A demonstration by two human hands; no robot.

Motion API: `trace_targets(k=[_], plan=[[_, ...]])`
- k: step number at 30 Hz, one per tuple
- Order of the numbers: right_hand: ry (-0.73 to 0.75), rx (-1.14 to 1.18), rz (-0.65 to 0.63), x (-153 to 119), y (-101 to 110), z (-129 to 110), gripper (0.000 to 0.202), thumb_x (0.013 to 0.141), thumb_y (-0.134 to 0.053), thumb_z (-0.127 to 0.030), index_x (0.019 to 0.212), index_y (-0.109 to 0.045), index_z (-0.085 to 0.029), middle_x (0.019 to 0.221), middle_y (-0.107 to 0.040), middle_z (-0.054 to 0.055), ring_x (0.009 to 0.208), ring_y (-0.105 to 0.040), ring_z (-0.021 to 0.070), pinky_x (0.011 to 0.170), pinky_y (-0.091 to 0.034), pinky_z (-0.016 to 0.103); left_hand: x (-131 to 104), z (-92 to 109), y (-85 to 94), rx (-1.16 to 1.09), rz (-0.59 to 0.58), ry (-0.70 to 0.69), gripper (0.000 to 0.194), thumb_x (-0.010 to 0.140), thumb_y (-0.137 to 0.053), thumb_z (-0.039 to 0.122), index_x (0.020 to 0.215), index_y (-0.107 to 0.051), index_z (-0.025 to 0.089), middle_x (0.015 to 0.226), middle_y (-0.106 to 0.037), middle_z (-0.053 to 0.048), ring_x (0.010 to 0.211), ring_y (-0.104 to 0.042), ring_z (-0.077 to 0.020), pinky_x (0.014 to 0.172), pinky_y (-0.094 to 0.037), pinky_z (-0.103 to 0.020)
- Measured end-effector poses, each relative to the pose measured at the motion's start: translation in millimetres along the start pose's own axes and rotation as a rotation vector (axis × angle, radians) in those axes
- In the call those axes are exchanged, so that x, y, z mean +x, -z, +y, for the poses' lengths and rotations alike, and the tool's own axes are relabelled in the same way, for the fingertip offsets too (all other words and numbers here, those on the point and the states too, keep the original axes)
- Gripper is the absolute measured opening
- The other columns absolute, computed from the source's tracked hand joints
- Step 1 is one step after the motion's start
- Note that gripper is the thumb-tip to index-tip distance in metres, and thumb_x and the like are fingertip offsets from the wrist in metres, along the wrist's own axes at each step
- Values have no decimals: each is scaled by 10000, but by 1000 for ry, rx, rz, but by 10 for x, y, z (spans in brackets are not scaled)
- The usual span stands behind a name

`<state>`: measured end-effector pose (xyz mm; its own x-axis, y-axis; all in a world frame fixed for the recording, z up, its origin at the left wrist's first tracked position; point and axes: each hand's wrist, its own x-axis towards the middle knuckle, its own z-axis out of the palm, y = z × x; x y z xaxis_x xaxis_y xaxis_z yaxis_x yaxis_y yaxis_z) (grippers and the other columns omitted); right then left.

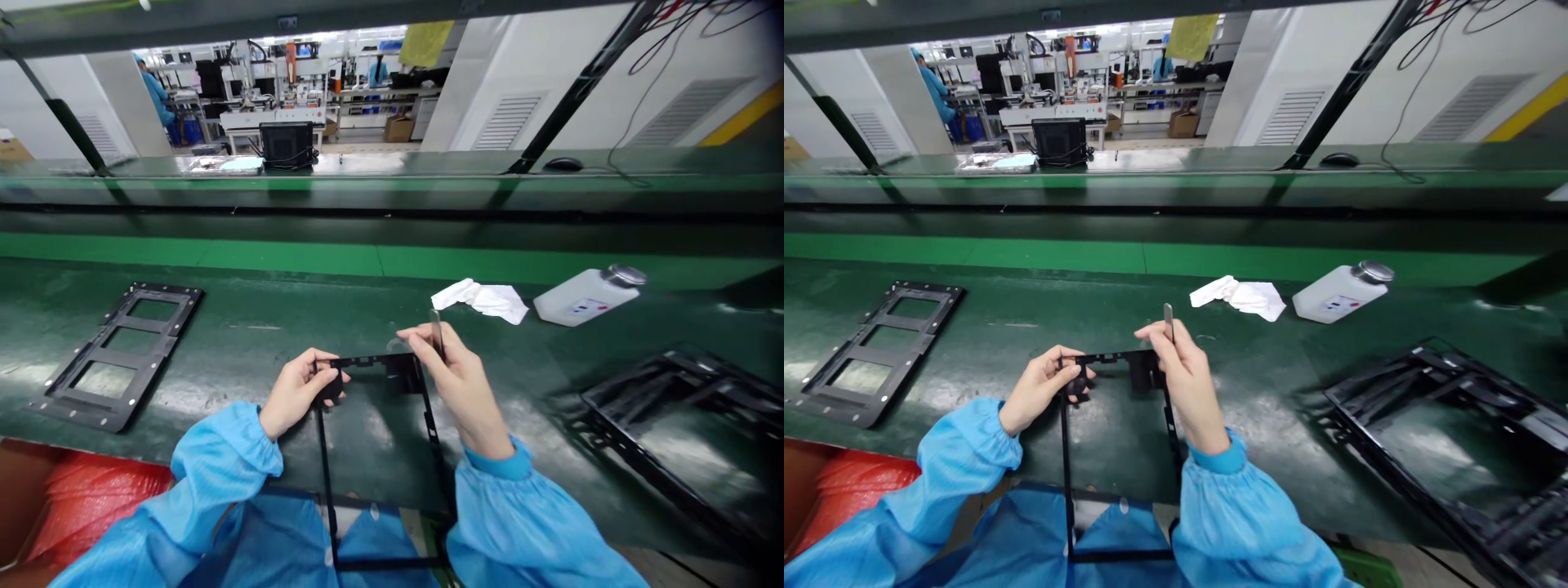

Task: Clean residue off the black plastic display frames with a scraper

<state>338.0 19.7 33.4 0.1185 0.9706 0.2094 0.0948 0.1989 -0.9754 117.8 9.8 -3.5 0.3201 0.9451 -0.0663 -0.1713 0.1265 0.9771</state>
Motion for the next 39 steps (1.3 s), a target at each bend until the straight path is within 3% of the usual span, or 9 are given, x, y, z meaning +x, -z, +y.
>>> trace_targets(k=[3,7,12,17,24,33,39], plan=[[30,-312,-53,48,193,66,285,806,-669,-455,972,-718,-230,927,-618,37,802,-551,184,717,-418,293,-4,15,-9,40,18,0,419,825,-661,455,1069,-556,131,923,-711,-106,682,-669,-156,546,-514,-239],[-107,-237,-157,20,225,189,342,772,-680,-526,837,-721,-192,857,-668,39,838,-582,224,788,-411,321,8,15,14,222,69,-73,357,846,-634,439,1057,-602,153,871,-698,-54,719,-653,-153,588,-522,-246],[-167,-141,-85,-52,145,185,345,705,-739,-523,723,-698,-181,743,-638,19,735,-541,189,742,-394,308,26,35,49,824,230,-435,160,937,-525,337,956,-611,204,916,-666,-23,795,-627,-145,721,-489,-268],[-190,-100,-48,-72,128,181,352,678,-757,-521,710,-704,-175,725,-641,15,707,-530,177,719,-393,306,45,63,26,1199,231,-660,196,991,-396,236,899,-561,184,908,-631,-56,842,-582,-177,788,-457,-320],[-225,26,-11,-107,51,310,375,638,-784,-531,719,-706,-173,732,-648,23,703,-537,178,676,-411,294,87,-1,69,1142,288,-707,216,1010,-332,230,851,-475,197,854,-577,-35,792,-547,-153,736,-441,-277],[-242,99,26,-137,12,340,352,626,-799,-511,699,-689,-185,667,-625,3,618,-517,158,583,-398,274,81,7,77,1114,327,-698,213,1002,-330,219,846,-473,199,860,-556,-34,792,-518,-150,729,-404,-266],[-229,101,43,-145,12,408,323,642,-794,-489,701,-692,-188,696,-634,-2,654,-530,161,622,-402,274,119,3,100,1052,366,-714,211,996,-336,252,824,-446,196,860,-534,-51,824,-487,-177,756,-398,-302]])
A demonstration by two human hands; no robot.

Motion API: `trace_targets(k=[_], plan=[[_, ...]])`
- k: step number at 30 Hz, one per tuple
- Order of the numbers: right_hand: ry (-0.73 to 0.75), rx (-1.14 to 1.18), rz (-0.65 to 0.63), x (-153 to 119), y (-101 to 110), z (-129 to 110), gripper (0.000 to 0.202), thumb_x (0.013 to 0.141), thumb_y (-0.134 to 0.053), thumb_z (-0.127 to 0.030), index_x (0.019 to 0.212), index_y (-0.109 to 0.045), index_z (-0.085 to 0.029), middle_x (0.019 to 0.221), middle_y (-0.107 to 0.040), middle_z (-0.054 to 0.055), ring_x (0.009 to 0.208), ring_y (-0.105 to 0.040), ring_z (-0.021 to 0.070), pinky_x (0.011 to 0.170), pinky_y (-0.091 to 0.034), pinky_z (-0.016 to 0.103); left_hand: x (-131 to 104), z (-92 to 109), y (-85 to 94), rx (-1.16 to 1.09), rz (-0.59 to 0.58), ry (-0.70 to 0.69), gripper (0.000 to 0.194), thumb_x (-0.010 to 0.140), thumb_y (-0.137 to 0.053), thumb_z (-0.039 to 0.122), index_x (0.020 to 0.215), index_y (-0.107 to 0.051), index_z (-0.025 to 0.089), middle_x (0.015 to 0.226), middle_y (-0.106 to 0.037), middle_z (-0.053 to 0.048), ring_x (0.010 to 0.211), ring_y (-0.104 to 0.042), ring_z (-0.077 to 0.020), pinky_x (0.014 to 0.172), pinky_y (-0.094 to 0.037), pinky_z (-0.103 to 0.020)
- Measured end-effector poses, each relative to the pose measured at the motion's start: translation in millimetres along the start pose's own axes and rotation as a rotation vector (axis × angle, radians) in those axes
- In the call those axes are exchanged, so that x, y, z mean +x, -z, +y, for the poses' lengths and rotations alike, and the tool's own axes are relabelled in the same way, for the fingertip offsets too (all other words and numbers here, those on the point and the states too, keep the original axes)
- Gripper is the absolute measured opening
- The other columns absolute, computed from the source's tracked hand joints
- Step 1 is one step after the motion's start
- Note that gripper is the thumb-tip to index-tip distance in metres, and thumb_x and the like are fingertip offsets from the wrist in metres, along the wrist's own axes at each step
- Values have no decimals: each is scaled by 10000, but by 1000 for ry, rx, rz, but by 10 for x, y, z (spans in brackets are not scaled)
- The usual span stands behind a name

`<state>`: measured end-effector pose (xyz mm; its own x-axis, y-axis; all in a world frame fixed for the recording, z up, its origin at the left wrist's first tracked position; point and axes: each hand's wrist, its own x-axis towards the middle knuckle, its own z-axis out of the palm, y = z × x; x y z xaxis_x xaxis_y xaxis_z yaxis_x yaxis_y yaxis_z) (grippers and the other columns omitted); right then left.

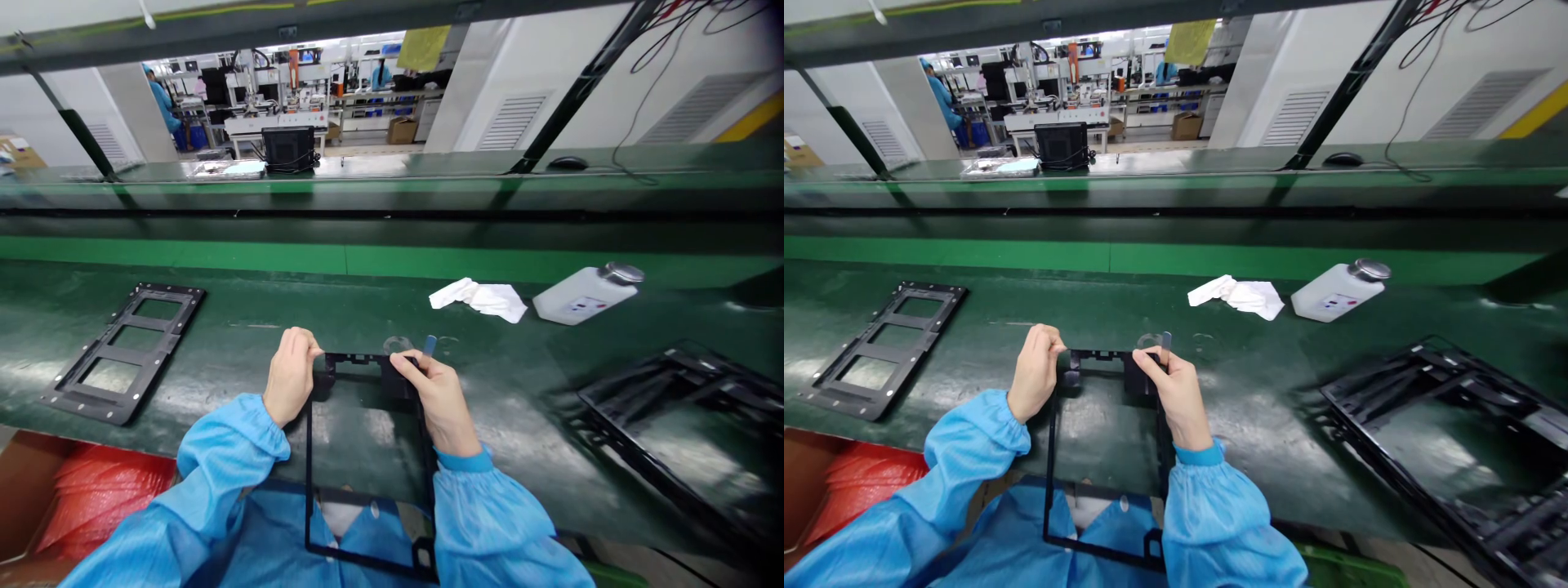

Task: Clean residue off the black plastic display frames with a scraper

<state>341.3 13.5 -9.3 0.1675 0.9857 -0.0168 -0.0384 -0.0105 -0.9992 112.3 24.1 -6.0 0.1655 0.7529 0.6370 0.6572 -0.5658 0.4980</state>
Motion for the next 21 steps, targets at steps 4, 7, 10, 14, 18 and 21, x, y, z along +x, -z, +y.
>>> trace_targets(k=[4,7,10,14,18,21], plan=[[20,-13,5,-1,3,12,303,657,-789,-470,721,-699,-188,703,-631,-2,663,-527,162,632,-398,275,9,56,50,-43,95,18,218,1002,-308,257,825,-421,196,899,-542,-70,886,-488,-188,822,-395,-340],[38,-44,13,-1,12,12,311,661,-783,-480,733,-700,-189,707,-636,-3,663,-531,164,636,-399,276,3,107,89,-159,147,20,235,1005,-296,269,813,-412,201,878,-559,-66,915,-500,-191,864,-393,-357],[40,-72,16,2,29,14,331,661,-776,-498,740,-699,-186,712,-645,3,669,-540,173,646,-405,283,-20,125,117,-292,195,62,245,1005,-309,302,799,-399,205,789,-504,-38,827,-500,-177,806,-404,-334],[51,-91,31,8,54,23,323,673,-771,-490,738,-701,-182,727,-651,11,691,-548,180,664,-410,288,-88,152,186,-317,222,109,225,1007,-312,294,809,-373,206,758,-425,-10,725,-454,-151,701,-379,-294],[60,-87,45,13,68,34,312,674,-773,-486,731,-703,-187,719,-651,2,680,-550,175,654,-414,284,-208,271,341,-319,236,163,206,1005,-325,258,810,-368,206,760,-417,-6,718,-443,-146,685,-357,-285],[49,-84,41,15,70,40,314,672,-778,-486,733,-705,-186,707,-649,1,665,-549,171,638,-412,283,-338,389,478,-336,209,201,181,1000,-332,221,827,-383,204,764,-412,-3,717,-437,-145,675,-347,-278]])
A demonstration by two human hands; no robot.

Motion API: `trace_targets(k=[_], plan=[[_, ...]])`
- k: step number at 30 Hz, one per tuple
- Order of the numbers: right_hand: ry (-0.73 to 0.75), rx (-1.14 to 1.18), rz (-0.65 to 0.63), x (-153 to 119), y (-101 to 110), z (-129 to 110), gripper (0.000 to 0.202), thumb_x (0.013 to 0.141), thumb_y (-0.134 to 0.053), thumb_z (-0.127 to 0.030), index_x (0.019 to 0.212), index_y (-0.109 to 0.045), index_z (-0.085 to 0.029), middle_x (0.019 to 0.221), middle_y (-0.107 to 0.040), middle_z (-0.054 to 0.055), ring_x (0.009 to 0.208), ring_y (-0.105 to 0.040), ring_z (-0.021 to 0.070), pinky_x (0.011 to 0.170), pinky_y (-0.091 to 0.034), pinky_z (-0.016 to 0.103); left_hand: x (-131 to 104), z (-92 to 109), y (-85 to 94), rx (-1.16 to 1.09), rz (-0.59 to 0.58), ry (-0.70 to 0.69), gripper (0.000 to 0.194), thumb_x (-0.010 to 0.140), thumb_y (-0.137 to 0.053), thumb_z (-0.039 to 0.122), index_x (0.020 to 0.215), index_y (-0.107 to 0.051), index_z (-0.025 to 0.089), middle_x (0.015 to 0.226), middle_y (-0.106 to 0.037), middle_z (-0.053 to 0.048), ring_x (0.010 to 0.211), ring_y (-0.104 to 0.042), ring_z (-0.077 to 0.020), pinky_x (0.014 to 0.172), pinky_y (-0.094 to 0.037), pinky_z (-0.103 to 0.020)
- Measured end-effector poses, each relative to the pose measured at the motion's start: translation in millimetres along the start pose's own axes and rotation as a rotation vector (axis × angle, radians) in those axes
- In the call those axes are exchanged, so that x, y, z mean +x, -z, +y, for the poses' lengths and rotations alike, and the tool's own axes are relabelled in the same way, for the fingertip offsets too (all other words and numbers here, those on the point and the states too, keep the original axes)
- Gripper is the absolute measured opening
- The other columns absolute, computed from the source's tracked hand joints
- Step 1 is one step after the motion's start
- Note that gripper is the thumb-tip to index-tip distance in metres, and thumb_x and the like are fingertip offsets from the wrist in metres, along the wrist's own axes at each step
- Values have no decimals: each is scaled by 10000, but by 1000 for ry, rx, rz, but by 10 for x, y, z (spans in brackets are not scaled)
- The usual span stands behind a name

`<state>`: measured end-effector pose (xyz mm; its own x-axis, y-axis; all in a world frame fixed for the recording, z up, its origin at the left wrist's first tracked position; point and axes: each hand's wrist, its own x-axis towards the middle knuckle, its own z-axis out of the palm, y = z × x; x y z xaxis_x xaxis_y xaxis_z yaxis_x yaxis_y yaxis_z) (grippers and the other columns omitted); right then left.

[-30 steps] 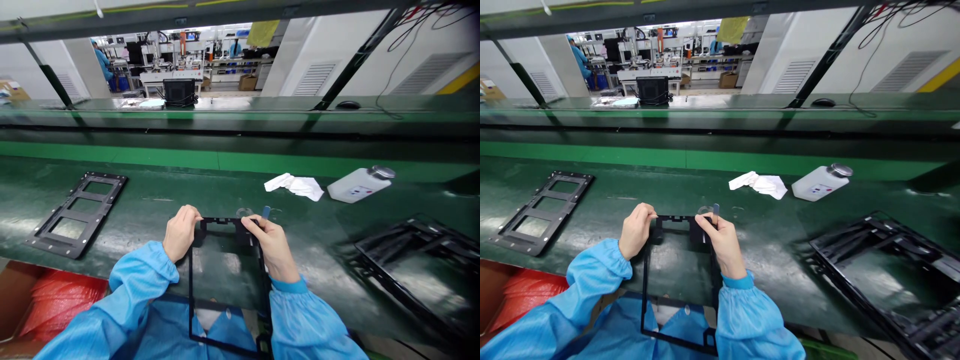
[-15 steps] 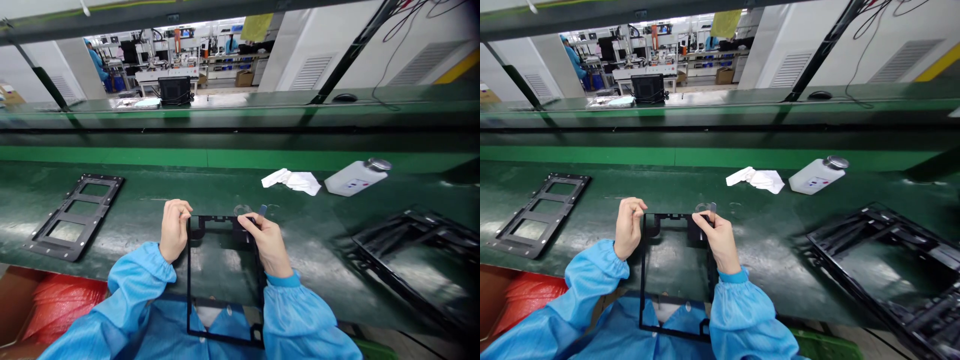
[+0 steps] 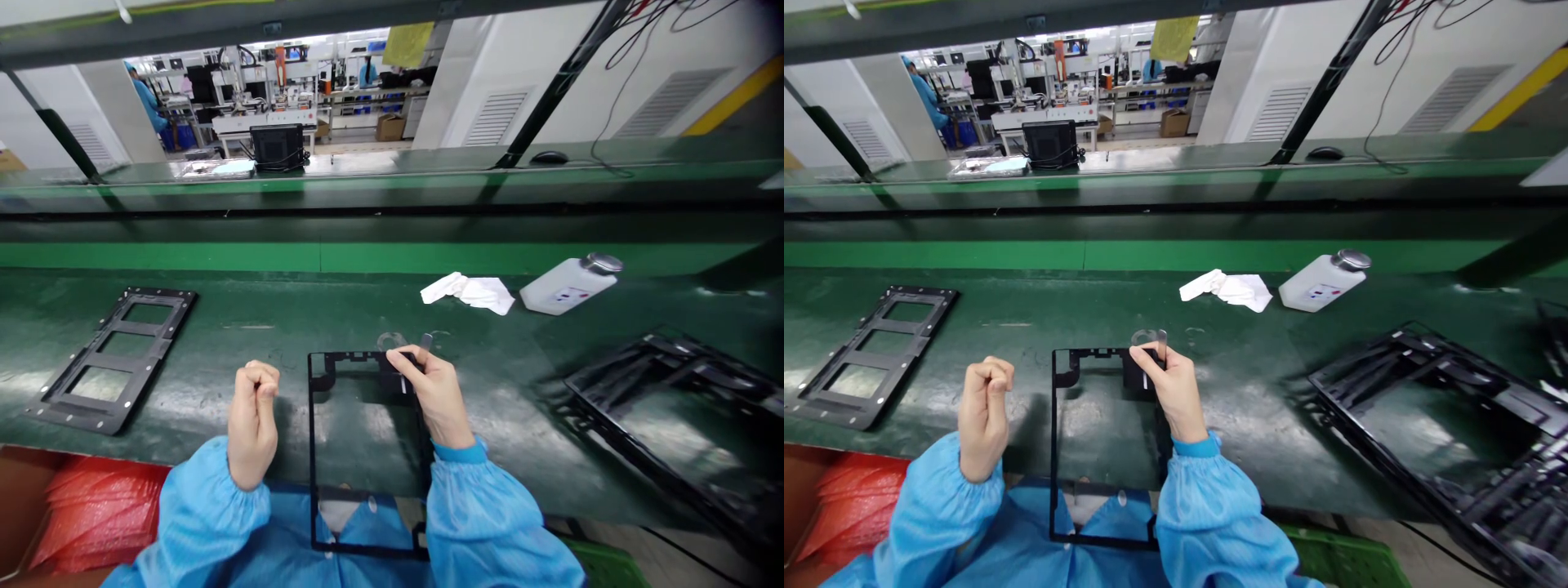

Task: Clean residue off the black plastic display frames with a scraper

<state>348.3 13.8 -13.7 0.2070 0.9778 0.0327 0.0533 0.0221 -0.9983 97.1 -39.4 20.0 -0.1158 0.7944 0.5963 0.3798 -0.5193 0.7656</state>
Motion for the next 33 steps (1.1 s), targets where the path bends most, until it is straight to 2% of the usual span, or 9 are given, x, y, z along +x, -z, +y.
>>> trace_targets(k=[10,13,16,19,22,24,26,29,33], plan=[[0,-23,36,22,-13,12,341,648,-785,-498,727,-704,-177,727,-662,8,687,-559,173,672,-418,289,-563,276,429,-98,-243,297,153,979,-373,230,835,-423,216,770,-429,-19,696,-424,-160,661,-367,-279],[-78,34,-3,25,3,-26,369,619,-795,-520,690,-693,-171,670,-643,5,625,-550,165,601,-415,281,-550,384,624,-144,-323,326,187,967,-397,269,795,-449,217,734,-445,-32,662,-433,-173,623,-373,-294],[-202,132,-96,50,42,-117,370,595,-815,-513,656,-681,-173,624,-630,8,560,-546,158,527,-414,274,-373,492,740,-185,-341,377,191,966,-406,278,796,-468,216,731,-449,-39,659,-429,-175,610,-373,-303],[-228,185,-99,153,49,-238,358,579,-833,-491,679,-689,-179,655,-656,20,560,-571,167,515,-435,280,-58,530,648,-277,-233,311,193,966,-430,271,789,-473,205,726,-430,-27,700,-433,-167,677,-411,-309],[-114,190,29,339,-8,-313,375,559,-844,-489,709,-693,-179,641,-646,7,551,-563,161,511,-425,280,277,481,379,-500,-109,189,206,965,-461,284,779,-466,195,697,-388,7,732,-455,-149,862,-446,-381],[-27,185,114,472,-50,-316,388,559,-837,-501,711,-691,-176,624,-629,-6,547,-549,154,519,-423,280,427,431,198,-649,-58,195,218,966,-468,309,783,-453,193,700,-368,23,692,-436,-125,856,-462,-385],[30,196,165,578,-64,-287,382,568,-829,-504,700,-686,-175,630,-624,-12,559,-545,148,544,-435,282,486,378,93,-696,-36,245,227,964,-479,324,784,-450,189,712,-363,25,652,-398,-107,750,-461,-311],[75,208,207,656,-20,-229,354,577,-830,-479,682,-683,-175,649,-623,-17,578,-540,138,576,-445,279,435,292,127,-587,-49,310,221,959,-493,319,787,-453,185,726,-376,15,648,-382,-108,621,-389,-245],[104,222,273,687,71,-188,325,584,-838,-437,705,-700,-169,668,-621,-13,604,-540,135,602,-451,274,319,209,386,-209,-25,205,187,964,-479,308,820,-467,189,732,-424,6,667,-425,-121,629,-375,-259]])
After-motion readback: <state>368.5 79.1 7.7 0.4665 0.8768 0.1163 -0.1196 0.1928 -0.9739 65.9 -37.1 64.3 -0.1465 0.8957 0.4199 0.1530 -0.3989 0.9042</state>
